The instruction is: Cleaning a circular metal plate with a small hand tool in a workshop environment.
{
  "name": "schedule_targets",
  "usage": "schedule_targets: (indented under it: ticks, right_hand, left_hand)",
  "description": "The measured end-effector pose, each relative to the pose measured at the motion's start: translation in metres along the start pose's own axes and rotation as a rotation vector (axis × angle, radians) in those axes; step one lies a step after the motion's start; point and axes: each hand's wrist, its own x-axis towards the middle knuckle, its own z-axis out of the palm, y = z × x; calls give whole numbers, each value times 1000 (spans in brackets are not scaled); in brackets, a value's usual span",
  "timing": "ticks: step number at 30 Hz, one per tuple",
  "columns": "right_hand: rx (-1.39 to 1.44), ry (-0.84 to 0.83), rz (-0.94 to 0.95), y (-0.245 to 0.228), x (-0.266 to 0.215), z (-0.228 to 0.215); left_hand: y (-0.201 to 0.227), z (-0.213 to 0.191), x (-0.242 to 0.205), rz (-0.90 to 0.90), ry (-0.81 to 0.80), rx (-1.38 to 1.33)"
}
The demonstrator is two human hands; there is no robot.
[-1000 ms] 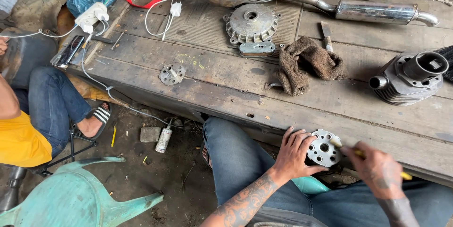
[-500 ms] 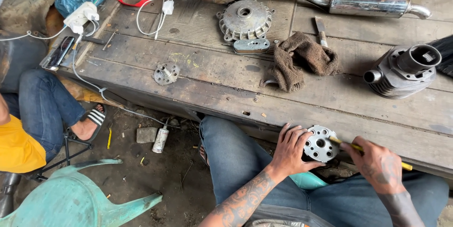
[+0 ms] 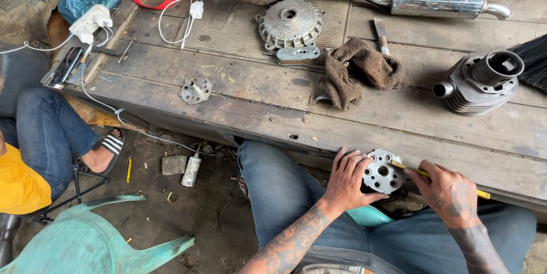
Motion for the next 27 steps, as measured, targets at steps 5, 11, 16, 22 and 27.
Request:
schedule_targets:
  ticks: [5,11,16,22,27]
  right_hand:
    - [123,-183,-74,-16,1,-24]
    - [119,-128,-66,-20,-4,-21]
    - [41,-10,47,-14,-4,-13]
    - [168,45,-8,-15,-7,-15]
    - [255,47,-104,-23,-12,-11]
  left_hand:
    - [-4,4,-1,6,2,-6]
    - [-4,4,-3,5,4,-13]
    - [-6,8,-4,6,-14,-35]
    - [-10,20,-7,43,199,-57]
    - [-15,24,-8,33,183,-28]
